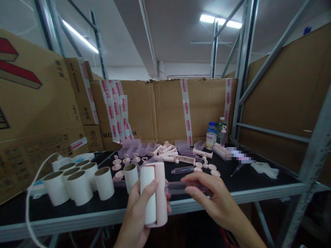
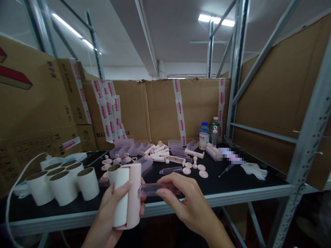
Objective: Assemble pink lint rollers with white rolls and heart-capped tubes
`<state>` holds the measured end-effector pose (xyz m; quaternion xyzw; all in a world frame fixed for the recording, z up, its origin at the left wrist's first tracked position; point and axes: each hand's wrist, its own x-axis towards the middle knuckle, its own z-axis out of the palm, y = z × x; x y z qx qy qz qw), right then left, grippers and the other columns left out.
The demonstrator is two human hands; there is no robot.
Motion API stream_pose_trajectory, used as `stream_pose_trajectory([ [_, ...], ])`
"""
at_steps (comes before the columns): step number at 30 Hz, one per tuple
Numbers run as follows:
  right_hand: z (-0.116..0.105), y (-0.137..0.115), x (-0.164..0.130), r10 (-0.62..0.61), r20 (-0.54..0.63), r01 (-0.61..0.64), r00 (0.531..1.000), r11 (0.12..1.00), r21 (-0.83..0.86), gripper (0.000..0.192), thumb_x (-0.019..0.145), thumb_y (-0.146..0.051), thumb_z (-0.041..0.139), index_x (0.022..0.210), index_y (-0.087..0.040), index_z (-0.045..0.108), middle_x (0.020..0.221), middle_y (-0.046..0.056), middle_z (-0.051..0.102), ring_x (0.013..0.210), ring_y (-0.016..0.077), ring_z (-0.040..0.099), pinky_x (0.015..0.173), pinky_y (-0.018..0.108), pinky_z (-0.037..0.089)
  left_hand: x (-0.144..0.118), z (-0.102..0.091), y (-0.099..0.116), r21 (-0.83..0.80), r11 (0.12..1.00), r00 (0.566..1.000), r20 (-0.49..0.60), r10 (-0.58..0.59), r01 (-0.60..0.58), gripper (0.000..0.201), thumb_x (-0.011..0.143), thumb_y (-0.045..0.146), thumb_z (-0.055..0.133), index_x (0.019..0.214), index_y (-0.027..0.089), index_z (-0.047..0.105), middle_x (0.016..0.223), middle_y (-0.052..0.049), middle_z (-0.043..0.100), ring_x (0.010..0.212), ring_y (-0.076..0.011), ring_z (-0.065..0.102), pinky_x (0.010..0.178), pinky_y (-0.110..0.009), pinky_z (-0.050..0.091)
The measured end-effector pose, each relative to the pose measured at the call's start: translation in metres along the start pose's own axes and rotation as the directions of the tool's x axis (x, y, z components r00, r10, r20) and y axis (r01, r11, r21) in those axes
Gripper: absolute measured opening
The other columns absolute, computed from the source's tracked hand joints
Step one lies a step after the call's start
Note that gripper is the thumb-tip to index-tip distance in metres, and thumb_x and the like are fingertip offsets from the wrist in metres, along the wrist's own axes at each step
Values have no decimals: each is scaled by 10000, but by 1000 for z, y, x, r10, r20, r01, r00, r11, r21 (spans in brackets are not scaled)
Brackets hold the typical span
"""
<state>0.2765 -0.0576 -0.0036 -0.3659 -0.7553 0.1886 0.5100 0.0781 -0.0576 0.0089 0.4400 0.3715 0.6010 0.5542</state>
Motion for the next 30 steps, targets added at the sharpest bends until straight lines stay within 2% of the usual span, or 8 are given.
stream_pose_trajectory([
  [4, 0, 6, 1, 77, -152, -65, 985, 994, 84, 216, 935, -417, 707, 1024, -228, 654, 799, -14, 678, 690, 150, 620, 613, 246, 445, 8, -1, -7, 81, 994, 997, -31, -72, 75, 472, 810, 474, 760, 1127, 142, 652, 815, -89, 766, 642, -243, 738, 581, -325, 619],
  [7, -4, 8, 2, 107, -260, -87, 960, 992, 87, 238, 922, -429, 714, 880, -209, 634, 698, -31, 607, 603, 129, 555, 566, 242, 405, 13, -3, -9, 278, 956, 994, -13, 107, -99, 564, 823, 460, 761, 1289, 168, 634, 1170, -151, 754, 1034, -313, 747, 874, -375, 616],
  [11, -4, 1, 3, 92, -235, -87, 968, 996, 32, 270, 911, -412, 718, 776, -199, 622, 626, -45, 552, 551, 108, 486, 525, 235, 356, 14, -7, -15, 655, 522, 796, 215, 565, -547, 696, 833, 290, 737, 1488, 238, 508, 1559, -125, 517, 1495, -331, 403, 1250, -522, 273],
  [14, 6, -8, 3, 113, -118, -107, 987, 993, 55, 241, 895, -386, 734, 801, -200, 613, 645, -45, 585, 577, 110, 512, 547, 226, 374, 12, -8, -24, 677, 241, 700, 566, 435, -696, 559, 833, 229, 695, 1384, 258, 602, 1428, -91, 645, 1430, -320, 496, 1253, -567, 252],
  [18, 16, 3, 8, 149, 9, -148, 989, 971, 186, 218, 954, -360, 627, 1109, -219, 566, 727, -43, 646, 632, 137, 572, 576, 228, 414, 14, -6, -36, 732, 316, 797, 562, 221, -604, 65, 880, 242, 632, 859, 229, 692, 801, -10, 754, 805, -214, 734, 897, -354, 575],
  [20, 12, 26, 15, 139, -91, -126, 986, 983, 136, 272, 1008, -368, 512, 1232, -214, 526, 817, -11, 677, 698, 157, 606, 667, 257, 464, 17, -6, -38, 761, 411, 865, 455, 212, -501, 212, 927, 320, 592, 745, 217, 619, 632, 10, 668, 585, -169, 636, 632, -275, 519],
  [24, -16, 97, 25, 116, -428, -270, 896, 909, -318, 409, 997, -418, 510, 1316, -168, 568, 1098, 110, 697, 913, 244, 638, 875, 372, 479, 21, -8, -30, 603, 670, 896, 367, 250, -433, 298, 981, 412, 521, 772, 204, 568, 663, -4, 648, 631, -161, 616, 639, -260, 466],
  [30, -40, 166, 23, 110, -441, -391, 891, 682, -618, 378, 959, -391, 507, 1076, -118, 740, 1097, 208, 713, 1048, 365, 604, 969, 479, 413, 14, -7, -22, 432, 841, 932, 299, 206, -325, 275, 985, 457, 544, 909, 193, 565, 734, 32, 535, 598, -118, 497, 600, -238, 433],
])
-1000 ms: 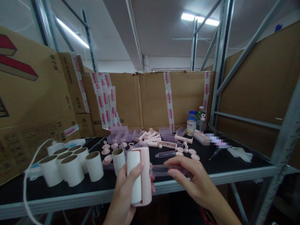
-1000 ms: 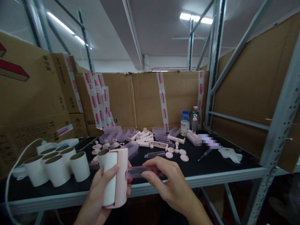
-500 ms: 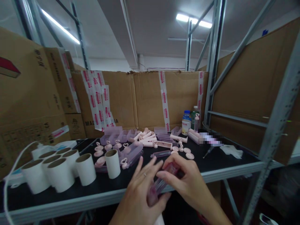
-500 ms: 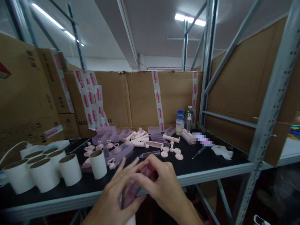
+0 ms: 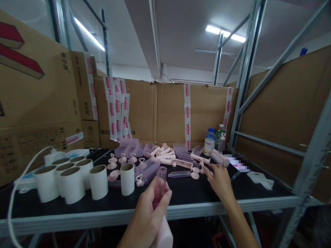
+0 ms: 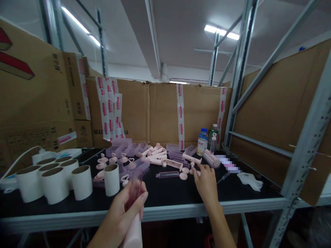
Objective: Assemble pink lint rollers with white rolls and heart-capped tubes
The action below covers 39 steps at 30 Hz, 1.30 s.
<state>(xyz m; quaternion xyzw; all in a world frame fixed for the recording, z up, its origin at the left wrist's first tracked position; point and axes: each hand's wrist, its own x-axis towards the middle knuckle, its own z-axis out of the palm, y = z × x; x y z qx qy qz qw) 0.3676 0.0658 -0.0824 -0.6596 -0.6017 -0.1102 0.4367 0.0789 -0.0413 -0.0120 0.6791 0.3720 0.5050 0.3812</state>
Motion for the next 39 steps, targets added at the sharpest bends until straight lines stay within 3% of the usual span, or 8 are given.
stream_pose_trajectory([
  [7, 13, -5, 14, 48, 19, -49, 999, 998, 26, 237, 863, -335, 635, 727, -163, 727, 862, 180, 714, 848, 318, 627, 818, 410, 426, -5, 2, -3, 211, 977, 988, 155, -20, -13, 407, 1005, 553, 466, 815, 200, 536, 745, 14, 540, 685, -140, 529, 625, -244, 407],
  [11, -11, -22, 14, 66, -7, -65, 998, 988, 142, 354, 956, -435, 544, 803, -164, 713, 821, 132, 709, 776, 272, 634, 729, 362, 439, -6, 2, -2, 237, 970, 986, 164, 18, -57, 357, 1014, 506, 454, 873, 201, 574, 778, -16, 630, 733, -165, 599, 686, -263, 437],
  [13, -31, -41, 4, 51, 21, -55, 998, 944, 324, 415, 992, -512, 502, 879, -173, 711, 812, 87, 703, 744, 231, 629, 684, 319, 448, -7, 2, -1, 209, 974, 987, 153, 55, -87, 309, 1015, 472, 454, 947, 203, 589, 846, -38, 671, 772, -177, 625, 715, -270, 457],
  [15, -51, -67, -10, 13, 96, -71, 995, 769, 635, 389, 967, -537, 583, 900, -177, 714, 804, 55, 685, 731, 198, 601, 668, 290, 446, -7, 1, 1, 227, 965, 986, 134, 102, -131, 251, 1013, 425, 463, 1021, 211, 593, 921, -54, 691, 834, -190, 640, 752, -273, 472],
  [17, -67, -94, -27, -11, 154, -120, 988, 572, 811, 320, 937, -503, 670, 923, -188, 722, 828, 34, 679, 711, 165, 565, 666, 270, 444, -9, 1, 3, 298, 939, 981, 139, 137, -173, 215, 1012, 393, 463, 1022, 225, 597, 938, -49, 696, 876, -196, 642, 797, -278, 476],
  [20, -79, -127, -47, -37, 215, -185, 976, 386, 904, 245, 928, -449, 717, 949, -204, 724, 918, 30, 702, 708, 136, 550, 663, 250, 451, -12, 2, 10, 399, 899, 980, 149, 130, -180, 229, 1016, 402, 452, 957, 245, 608, 878, -21, 702, 865, -198, 642, 827, -282, 472],
  [22, -82, -139, -55, -65, 249, -214, 966, 333, 918, 227, 933, -433, 720, 950, -207, 724, 943, 32, 711, 714, 128, 560, 662, 239, 461, -14, 3, 13, 448, 878, 983, 140, 116, -167, 265, 1018, 428, 445, 942, 253, 629, 892, -15, 722, 859, -203, 643, 816, -284, 468],
  [39, -89, -151, -65, -195, 305, -210, 932, 395, 894, 290, 935, -403, 714, 766, -187, 622, 719, -12, 604, 640, 110, 521, 595, 198, 435, -18, 2, 14, 612, 769, 980, 178, 93, -184, 214, 1035, 363, 421, 994, 256, 602, 938, -17, 778, 817, -240, 697, 704, -325, 359],
])
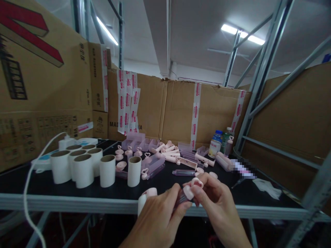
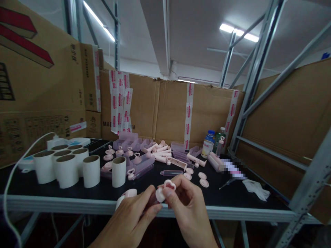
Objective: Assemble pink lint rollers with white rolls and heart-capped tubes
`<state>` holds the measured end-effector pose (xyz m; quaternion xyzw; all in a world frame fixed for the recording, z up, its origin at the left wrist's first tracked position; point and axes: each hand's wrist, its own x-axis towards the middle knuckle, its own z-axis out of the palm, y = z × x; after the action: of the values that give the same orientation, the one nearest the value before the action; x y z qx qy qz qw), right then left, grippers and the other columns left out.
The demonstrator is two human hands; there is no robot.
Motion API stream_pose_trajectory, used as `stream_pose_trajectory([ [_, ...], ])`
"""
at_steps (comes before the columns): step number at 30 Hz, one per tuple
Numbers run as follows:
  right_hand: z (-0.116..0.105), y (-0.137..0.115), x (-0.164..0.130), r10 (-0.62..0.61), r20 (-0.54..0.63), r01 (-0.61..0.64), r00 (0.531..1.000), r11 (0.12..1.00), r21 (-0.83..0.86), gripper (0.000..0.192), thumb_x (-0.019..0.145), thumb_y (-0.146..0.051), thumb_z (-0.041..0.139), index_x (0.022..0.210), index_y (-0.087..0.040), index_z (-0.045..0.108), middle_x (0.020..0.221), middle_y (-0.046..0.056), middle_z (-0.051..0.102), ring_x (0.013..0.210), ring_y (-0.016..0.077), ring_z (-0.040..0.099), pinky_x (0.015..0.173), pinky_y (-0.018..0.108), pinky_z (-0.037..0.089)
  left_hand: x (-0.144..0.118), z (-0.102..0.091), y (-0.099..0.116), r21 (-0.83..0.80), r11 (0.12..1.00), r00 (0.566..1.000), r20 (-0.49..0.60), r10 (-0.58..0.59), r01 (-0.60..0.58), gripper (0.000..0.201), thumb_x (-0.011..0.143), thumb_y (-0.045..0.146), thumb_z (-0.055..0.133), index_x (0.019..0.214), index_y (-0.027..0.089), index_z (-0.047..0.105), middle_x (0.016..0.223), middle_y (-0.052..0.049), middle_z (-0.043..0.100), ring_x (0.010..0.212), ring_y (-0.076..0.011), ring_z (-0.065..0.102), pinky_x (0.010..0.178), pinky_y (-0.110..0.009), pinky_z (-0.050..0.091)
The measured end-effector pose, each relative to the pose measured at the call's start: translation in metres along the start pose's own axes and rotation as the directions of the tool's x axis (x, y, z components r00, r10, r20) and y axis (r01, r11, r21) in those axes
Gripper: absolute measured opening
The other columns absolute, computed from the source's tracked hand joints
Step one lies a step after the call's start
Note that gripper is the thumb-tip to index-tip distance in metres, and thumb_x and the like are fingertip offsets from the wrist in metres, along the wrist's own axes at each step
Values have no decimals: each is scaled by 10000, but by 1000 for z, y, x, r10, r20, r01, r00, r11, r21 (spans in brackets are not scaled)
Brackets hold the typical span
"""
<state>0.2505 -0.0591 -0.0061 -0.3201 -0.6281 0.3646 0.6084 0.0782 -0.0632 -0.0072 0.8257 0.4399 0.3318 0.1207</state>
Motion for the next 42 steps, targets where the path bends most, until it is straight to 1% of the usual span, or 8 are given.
stream_pose_trajectory([
  [6, -2, 0, -2, -30, 50, 30, 998, 999, -11, 284, 953, -400, 695, 771, -190, 636, 722, -11, 608, 657, 113, 539, 618, 199, 442, -2, -4, 1, -26, 1000, 999, 46, -13, 14, 223, 1033, 368, 423, 965, 260, 606, 898, -3, 766, 793, -231, 687, 681, -310, 356],
  [15, -2, -4, -2, -69, 73, 67, 995, 997, 28, 259, 960, -364, 685, 777, -192, 622, 779, 10, 647, 715, 137, 593, 670, 222, 473, -7, -5, 3, -168, 986, 1000, -7, -2, 1, 280, 1003, 463, 469, 955, 285, 680, 873, 0, 790, 822, -242, 728, 753, -295, 442],
  [22, 0, -6, -4, -90, 94, 87, 991, 996, 33, 264, 975, -359, 661, 778, -197, 594, 775, 5, 615, 731, 142, 579, 684, 229, 472, -8, -8, 6, -369, 928, 998, 35, -47, 57, 346, 998, 494, 491, 1185, 309, 717, 1128, -25, 795, 1051, -249, 731, 879, -303, 523],
  [26, 12, -3, -4, -37, -40, 36, 999, 999, -17, 311, 969, -419, 659, 766, -198, 577, 728, -15, 573, 676, 125, 526, 632, 213, 443, -1, 4, 1, -44, 995, 995, -34, -89, 88, 284, 1022, 420, 471, 1048, 250, 696, 947, -45, 806, 879, -279, 758, 731, -328, 510],
  [29, 22, 4, -5, 17, -200, -28, 980, 998, -50, 357, 940, -496, 671, 762, -198, 584, 722, -9, 576, 660, 137, 525, 609, 232, 433, 3, 14, -3, 272, 958, 991, -127, -51, 84, 183, 1029, 310, 490, 1020, 220, 649, 904, -56, 796, 815, -297, 766, 666, -340, 474],
  [31, 27, 7, -7, 37, -275, -58, 961, 996, -67, 385, 917, -538, 678, 756, -201, 585, 714, -4, 580, 643, 144, 514, 589, 247, 422, 4, 18, -6, 382, 922, 985, -170, 14, 53, 127, 1024, 288, 517, 1024, 215, 621, 894, -53, 787, 790, -287, 770, 633, -333, 465],
  [36, 33, 7, -9, 13, -342, -48, 940, 994, -94, 421, 893, -574, 684, 716, -207, 579, 680, -2, 566, 605, 142, 482, 556, 256, 404, 3, 22, -10, 484, 875, 968, -224, 117, 6, 124, 1034, 321, 514, 979, 234, 584, 817, -21, 760, 690, -248, 758, 573, -310, 456],
  [42, 32, 5, -5, -7, -301, -14, 953, 998, -68, 410, 893, -559, 690, 715, -205, 587, 673, 2, 588, 608, 148, 547, 573, 247, 442, 5, 19, -10, 489, 872, 978, -195, 78, 28, 165, 1030, 318, 522, 1109, 203, 609, 863, -50, 785, 740, -275, 779, 604, -331, 499],
])
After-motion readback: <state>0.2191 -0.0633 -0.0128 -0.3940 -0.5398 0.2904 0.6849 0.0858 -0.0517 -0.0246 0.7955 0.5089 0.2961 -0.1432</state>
